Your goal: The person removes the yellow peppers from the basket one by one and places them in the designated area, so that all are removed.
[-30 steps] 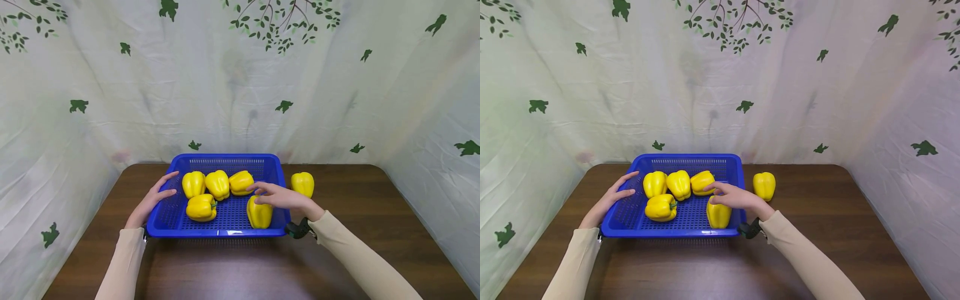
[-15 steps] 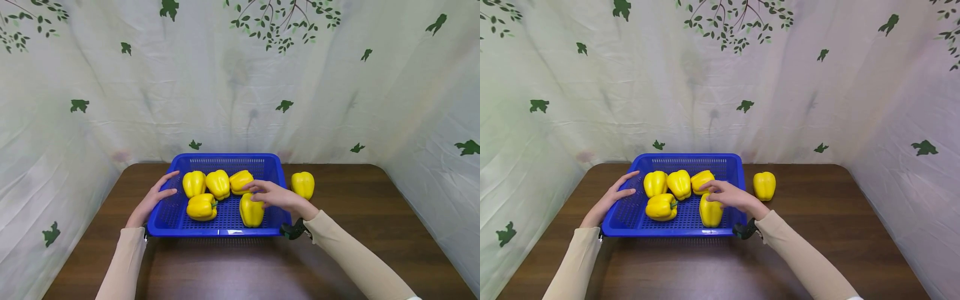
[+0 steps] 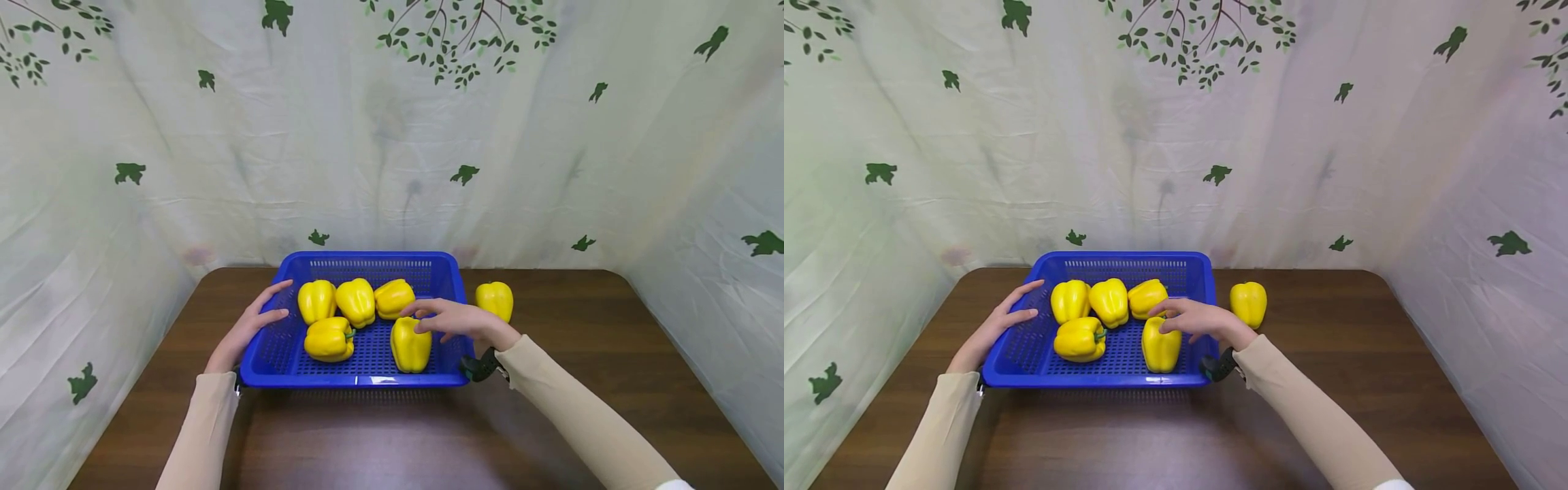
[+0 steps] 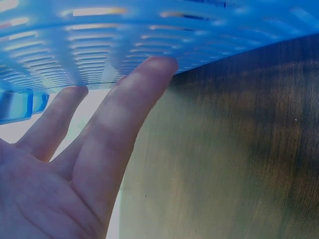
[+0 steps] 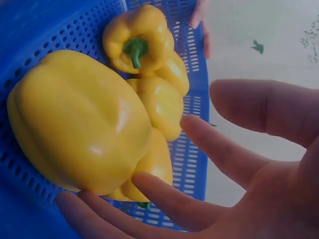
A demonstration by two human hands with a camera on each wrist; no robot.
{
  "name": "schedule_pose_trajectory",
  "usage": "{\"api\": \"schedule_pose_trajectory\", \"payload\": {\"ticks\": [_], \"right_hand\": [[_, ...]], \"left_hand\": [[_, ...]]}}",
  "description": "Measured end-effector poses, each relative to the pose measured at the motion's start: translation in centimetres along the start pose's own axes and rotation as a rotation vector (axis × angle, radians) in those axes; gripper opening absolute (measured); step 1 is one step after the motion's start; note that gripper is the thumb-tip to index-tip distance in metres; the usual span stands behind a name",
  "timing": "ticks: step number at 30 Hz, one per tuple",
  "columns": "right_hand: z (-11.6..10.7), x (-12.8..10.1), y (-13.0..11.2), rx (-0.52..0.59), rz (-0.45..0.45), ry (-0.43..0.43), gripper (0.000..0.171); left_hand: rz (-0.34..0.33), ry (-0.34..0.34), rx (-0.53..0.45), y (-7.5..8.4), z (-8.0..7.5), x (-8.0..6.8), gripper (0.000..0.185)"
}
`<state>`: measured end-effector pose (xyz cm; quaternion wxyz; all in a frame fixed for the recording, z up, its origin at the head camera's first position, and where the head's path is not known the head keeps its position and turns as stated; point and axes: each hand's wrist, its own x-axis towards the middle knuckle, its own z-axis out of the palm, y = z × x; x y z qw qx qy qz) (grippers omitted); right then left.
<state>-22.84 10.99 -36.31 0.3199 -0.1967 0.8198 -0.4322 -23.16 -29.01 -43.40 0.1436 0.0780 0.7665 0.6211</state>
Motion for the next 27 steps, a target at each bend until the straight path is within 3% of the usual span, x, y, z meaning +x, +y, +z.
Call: {"api": "schedule_pose_trajectory", "payload": {"ticks": [16, 27], "right_hand": [[0.7, 2.0, 0.7, 0.015, 0.042, -0.064, 0.042], [0.9, 3.2, 0.2, -0.146, 0.075, -0.082, 0.043]], "left_hand": [[0.012, 0.012, 0.033, -0.1, -0.1, 0.1, 0.059], [0.005, 0.015, 0.028, -0.1, 0.0, 0.1, 0.059]]}}
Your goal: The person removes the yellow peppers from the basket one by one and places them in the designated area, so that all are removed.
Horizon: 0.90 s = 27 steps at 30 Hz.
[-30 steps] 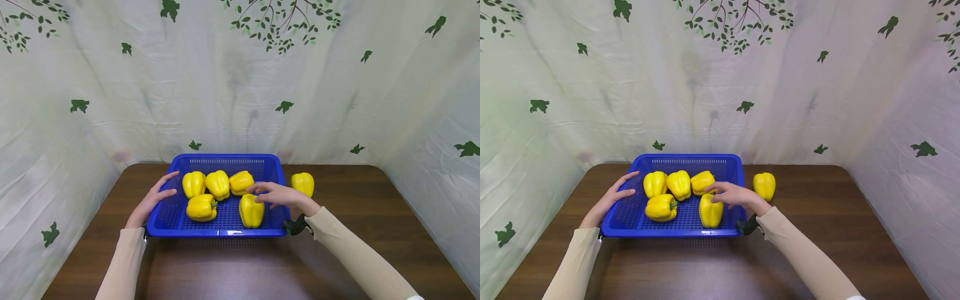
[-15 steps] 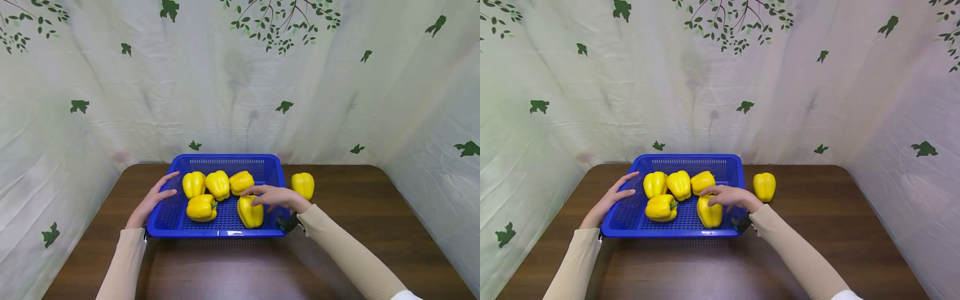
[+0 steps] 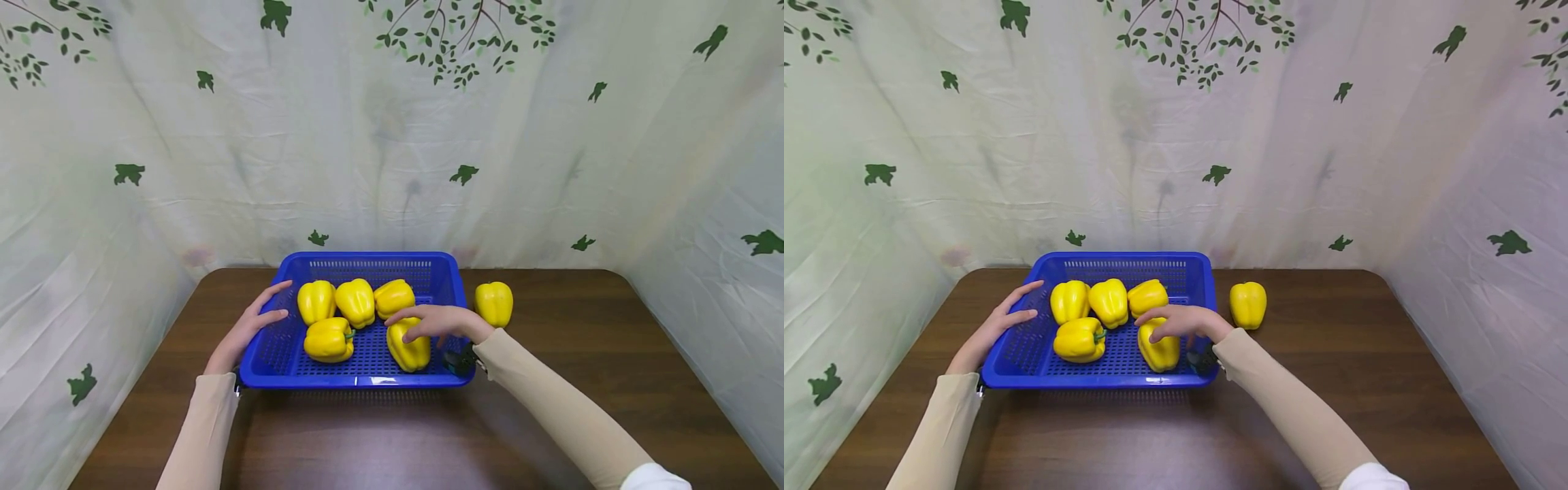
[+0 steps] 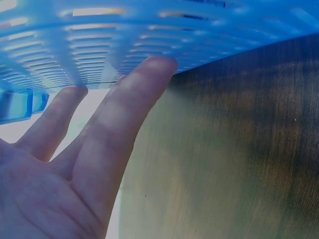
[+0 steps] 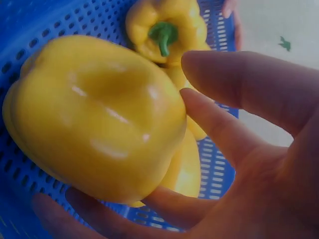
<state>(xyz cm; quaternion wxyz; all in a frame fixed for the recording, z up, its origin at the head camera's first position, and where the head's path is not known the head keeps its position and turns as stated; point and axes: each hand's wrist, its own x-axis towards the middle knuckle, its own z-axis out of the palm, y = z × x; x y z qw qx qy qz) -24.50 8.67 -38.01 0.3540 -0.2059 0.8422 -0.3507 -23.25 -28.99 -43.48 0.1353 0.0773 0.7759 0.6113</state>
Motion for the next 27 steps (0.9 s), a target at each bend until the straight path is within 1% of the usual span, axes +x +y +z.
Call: {"api": "schedule_pose_trajectory", "payload": {"ticks": [3, 6, 15, 23, 27], "right_hand": [[-0.1, 0.2, -0.1, -0.012, -0.002, 0.008, 0.043], [-0.2, 0.2, 0.0, 0.006, -0.021, 0.026, 0.043], [-0.6, -0.3, 0.7, 0.185, -0.075, 0.068, 0.044], [-1.2, -1.0, 1.2, 0.239, -0.14, 0.116, 0.043], [-1.3, -1.4, 1.4, 0.276, -0.185, 0.127, 0.045]], "left_hand": [[-0.002, -0.002, -0.007, 0.0, 0.0, 0.0, 0.059], [-0.004, -0.005, -0.012, 0.1, 0.0, 0.0, 0.059], [-0.002, -0.007, -0.019, 0.1, 0.0, -0.1, 0.059], [-0.002, 0.002, 0.001, 0.1, 0.0, -0.1, 0.06], [-0.005, 0.004, 0.0, 0.1, 0.1, -0.1, 0.06]]}}
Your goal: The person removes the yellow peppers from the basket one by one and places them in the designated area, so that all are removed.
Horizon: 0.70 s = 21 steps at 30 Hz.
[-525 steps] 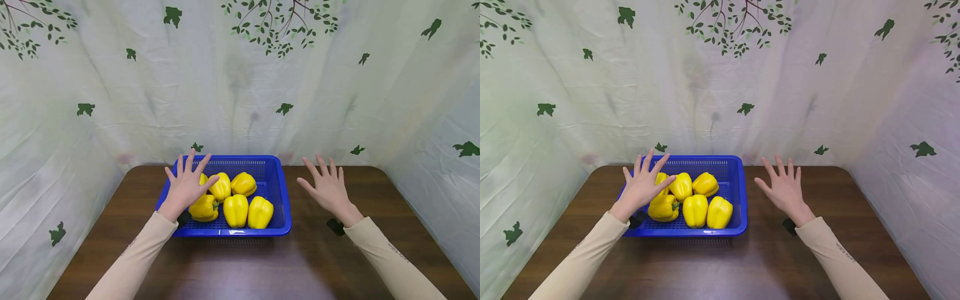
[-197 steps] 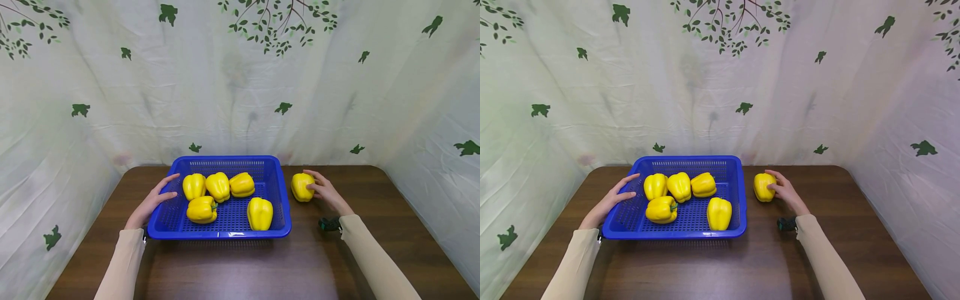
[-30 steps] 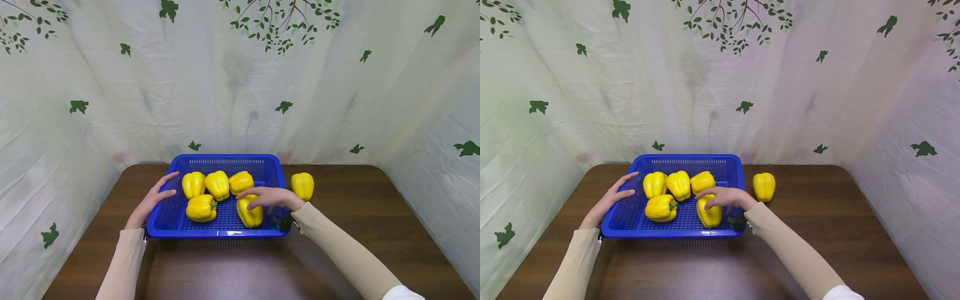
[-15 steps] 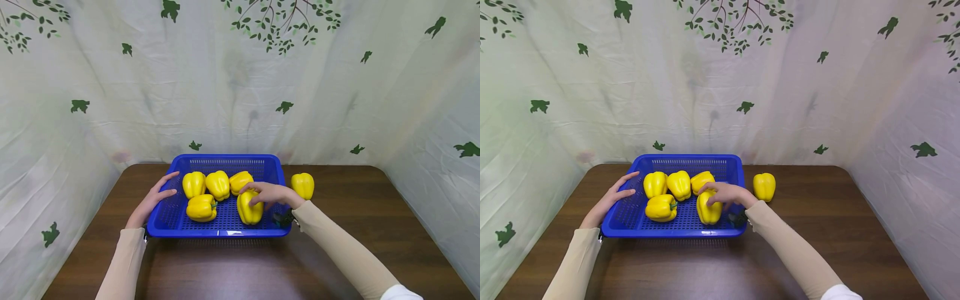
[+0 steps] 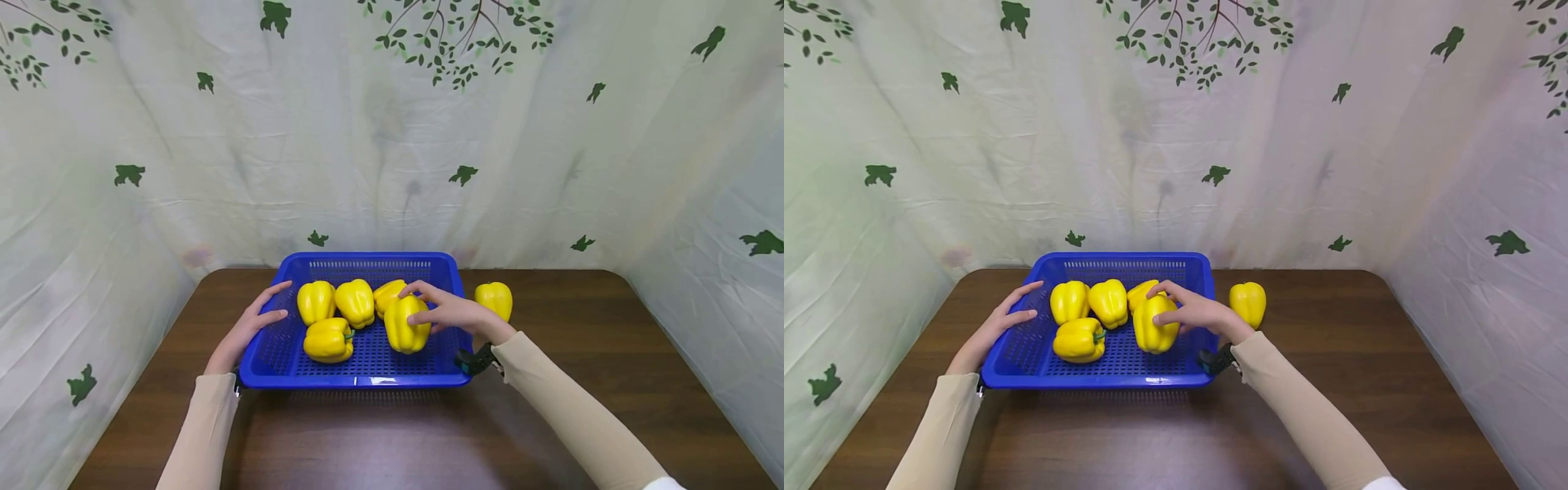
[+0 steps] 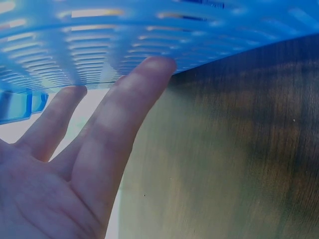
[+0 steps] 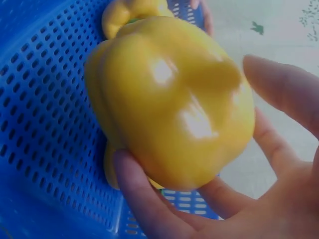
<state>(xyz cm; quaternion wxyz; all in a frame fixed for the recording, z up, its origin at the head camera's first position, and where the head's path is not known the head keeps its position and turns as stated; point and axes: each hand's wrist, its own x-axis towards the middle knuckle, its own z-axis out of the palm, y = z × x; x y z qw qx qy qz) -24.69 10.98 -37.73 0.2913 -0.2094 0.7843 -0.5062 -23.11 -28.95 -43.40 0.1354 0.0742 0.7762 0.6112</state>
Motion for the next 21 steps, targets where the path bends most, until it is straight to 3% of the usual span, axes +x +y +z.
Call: {"api": "schedule_pose_trajectory", "payload": {"ticks": [14, 21], "right_hand": [[0.1, -1.1, 0.1, 0.053, -0.085, 0.113, 0.044], [-0.1, -1.6, 0.2, 0.092, -0.118, 0.124, 0.044]], "left_hand": [[-0.007, 0.007, 0.0, 0.1, 0.2, -0.1, 0.06], [-0.006, 0.008, 0.004, 0.0, 0.1, -0.1, 0.061]]}}
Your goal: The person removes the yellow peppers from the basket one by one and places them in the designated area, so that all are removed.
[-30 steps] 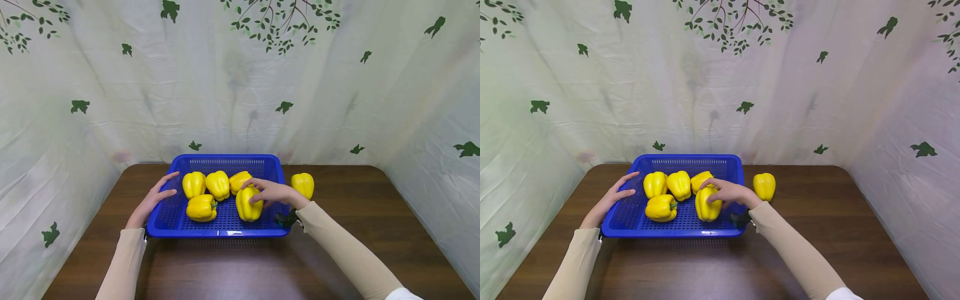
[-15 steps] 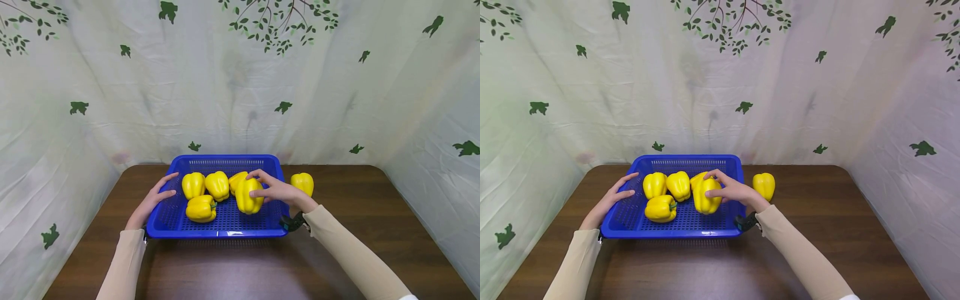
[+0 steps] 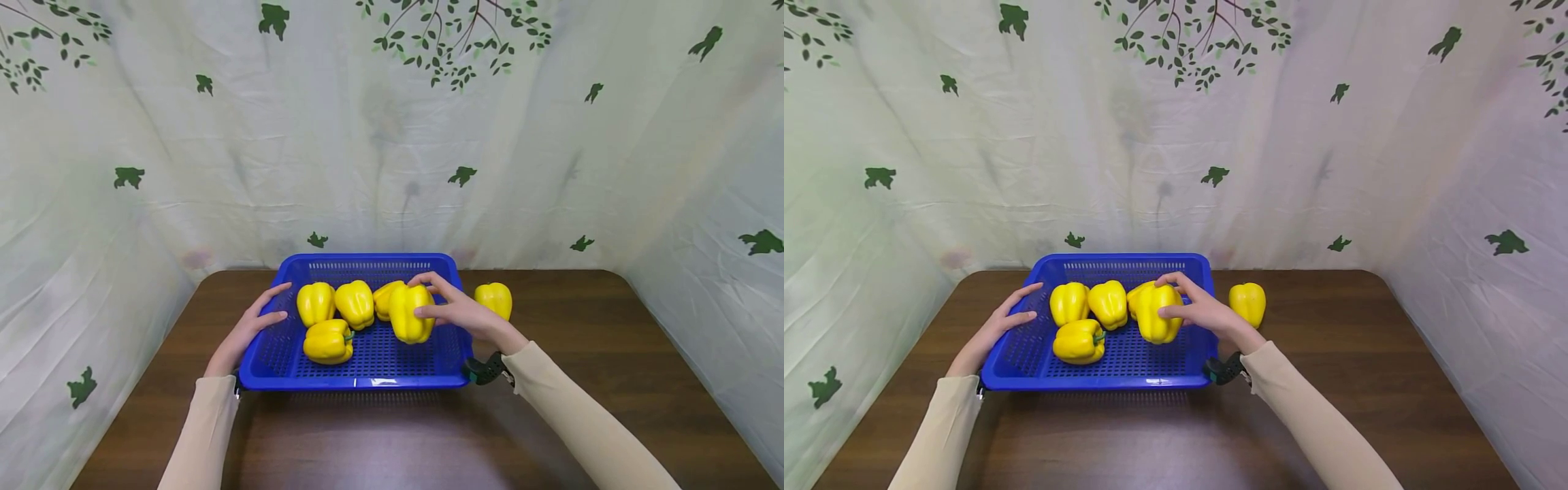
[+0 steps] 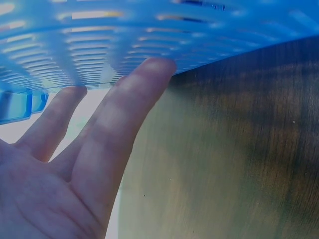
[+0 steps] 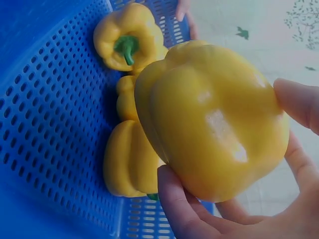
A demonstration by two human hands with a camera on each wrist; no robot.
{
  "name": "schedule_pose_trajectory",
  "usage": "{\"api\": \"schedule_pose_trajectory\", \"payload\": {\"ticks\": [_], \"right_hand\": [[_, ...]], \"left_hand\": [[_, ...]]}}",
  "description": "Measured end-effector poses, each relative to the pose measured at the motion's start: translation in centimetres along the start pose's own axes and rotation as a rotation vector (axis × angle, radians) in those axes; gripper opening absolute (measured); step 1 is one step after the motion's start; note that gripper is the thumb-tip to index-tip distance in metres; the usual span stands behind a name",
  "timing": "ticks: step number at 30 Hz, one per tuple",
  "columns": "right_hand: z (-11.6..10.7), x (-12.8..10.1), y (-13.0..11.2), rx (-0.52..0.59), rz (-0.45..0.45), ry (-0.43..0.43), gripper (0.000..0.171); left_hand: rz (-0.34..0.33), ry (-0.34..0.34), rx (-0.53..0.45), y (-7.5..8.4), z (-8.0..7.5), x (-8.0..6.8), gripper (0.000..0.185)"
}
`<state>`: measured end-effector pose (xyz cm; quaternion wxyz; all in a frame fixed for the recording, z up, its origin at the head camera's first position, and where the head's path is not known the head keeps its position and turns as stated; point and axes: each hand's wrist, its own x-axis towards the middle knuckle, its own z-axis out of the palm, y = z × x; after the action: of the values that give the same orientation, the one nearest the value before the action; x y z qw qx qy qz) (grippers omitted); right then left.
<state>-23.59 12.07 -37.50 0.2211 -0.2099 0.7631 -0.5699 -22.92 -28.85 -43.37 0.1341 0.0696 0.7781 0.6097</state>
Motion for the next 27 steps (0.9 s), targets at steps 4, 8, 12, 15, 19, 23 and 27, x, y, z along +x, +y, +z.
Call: {"api": "schedule_pose_trajectory", "payload": {"ticks": [4, 8, 12, 15, 19, 23, 27], "right_hand": [[-0.1, -0.3, 0.1, 0.025, -0.002, 0.002, 0.044], [-0.3, -0.6, 0.1, 0.06, -0.012, 0.012, 0.043], [-0.6, -0.9, 0.2, 0.105, -0.031, 0.018, 0.041], [-0.7, -1.1, 0.3, 0.13, -0.043, 0.024, 0.04], [-1.0, -1.4, 0.3, 0.124, -0.041, 0.039, 0.041], [-1.4, -1.7, 0.4, 0.108, -0.04, 0.046, 0.042], [-1.8, -2.1, 0.4, 0.106, -0.052, 0.053, 0.042]], "left_hand": [[0.006, 0.0, 0.003, -0.1, -0.1, 0.0, 0.06], [0.017, 0.0, 0.006, -0.1, -0.1, 0.1, 0.059], [0.021, -0.002, 0.003, -0.1, -0.1, 0.2, 0.059], [0.019, -0.003, -0.002, -0.1, -0.1, 0.2, 0.059], [0.013, -0.001, 0.003, -0.1, -0.1, 0.1, 0.06], [0.009, 0.0, 0.004, -0.1, -0.1, 0.1, 0.061], [0.004, 0.003, 0.007, 0.0, 0.0, 0.1, 0.061]]}}
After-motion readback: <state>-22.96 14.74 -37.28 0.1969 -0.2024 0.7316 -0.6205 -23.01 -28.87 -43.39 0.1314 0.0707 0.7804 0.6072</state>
